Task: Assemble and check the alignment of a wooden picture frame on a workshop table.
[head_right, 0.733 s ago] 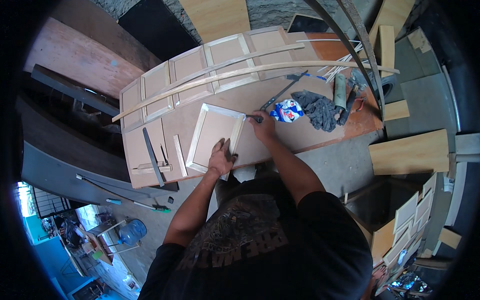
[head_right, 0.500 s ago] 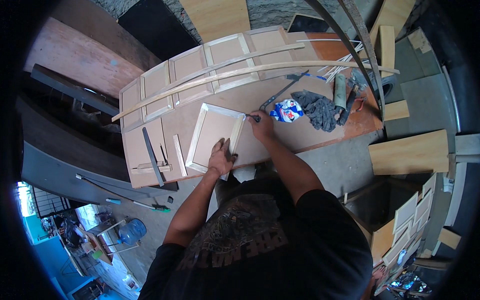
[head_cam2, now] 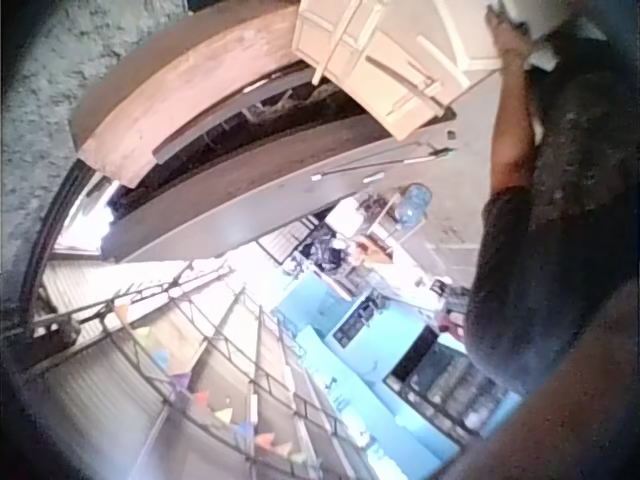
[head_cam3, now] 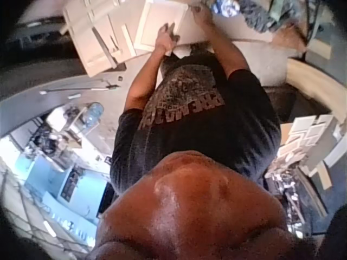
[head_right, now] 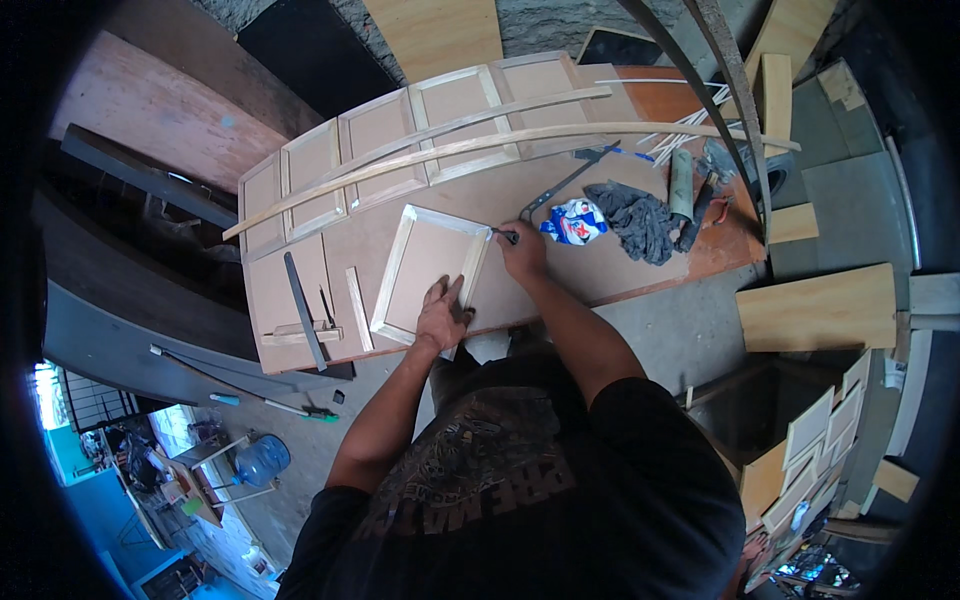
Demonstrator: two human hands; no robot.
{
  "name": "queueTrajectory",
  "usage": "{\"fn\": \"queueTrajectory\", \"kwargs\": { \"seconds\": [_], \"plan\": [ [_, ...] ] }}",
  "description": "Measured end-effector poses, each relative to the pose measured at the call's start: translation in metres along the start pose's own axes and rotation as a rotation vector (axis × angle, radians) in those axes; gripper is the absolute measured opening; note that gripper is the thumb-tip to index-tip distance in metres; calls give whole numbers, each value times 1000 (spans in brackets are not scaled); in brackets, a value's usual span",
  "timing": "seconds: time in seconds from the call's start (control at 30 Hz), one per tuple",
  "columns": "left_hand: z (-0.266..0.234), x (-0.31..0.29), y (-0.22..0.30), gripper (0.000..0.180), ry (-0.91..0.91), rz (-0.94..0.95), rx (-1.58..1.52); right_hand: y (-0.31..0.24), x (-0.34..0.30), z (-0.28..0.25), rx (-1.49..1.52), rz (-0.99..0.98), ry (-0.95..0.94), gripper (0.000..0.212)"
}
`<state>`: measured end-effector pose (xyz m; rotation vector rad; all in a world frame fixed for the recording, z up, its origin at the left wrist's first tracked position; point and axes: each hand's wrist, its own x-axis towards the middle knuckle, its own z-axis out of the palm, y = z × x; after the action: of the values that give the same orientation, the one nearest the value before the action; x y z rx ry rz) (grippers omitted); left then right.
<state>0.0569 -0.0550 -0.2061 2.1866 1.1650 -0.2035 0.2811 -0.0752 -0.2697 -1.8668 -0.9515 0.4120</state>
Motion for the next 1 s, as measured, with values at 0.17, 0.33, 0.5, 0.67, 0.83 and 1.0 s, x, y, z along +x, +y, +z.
{"fn": "queueTrajectory", "kwargs": {
  "seconds": [0.17, 0.33, 0.5, 0.67, 0.83, 1.0],
  "plan": [
    [0, 0, 1, 82, 3, 0, -2, 1, 0, 1, -18, -27, 12, 24],
    [-3, 0, 4, 79, -22, 7, 1, 7, 0, 1, -15, -63, 13, 22],
    [-1, 0, 2, 81, -2, -7, -1, 4, -1, 1, -24, -69, 5, 22],
    [-1, 0, 2, 82, -4, -13, 3, 1, -1, -2, -32, -97, -2, 21],
    [-4, -2, 6, 78, -16, -7, 2, 0, -1, -3, -30, -76, -20, 21],
    [0, 0, 1, 83, -3, -5, 2, 0, -1, -3, -22, -97, -18, 21]
  ]
}}
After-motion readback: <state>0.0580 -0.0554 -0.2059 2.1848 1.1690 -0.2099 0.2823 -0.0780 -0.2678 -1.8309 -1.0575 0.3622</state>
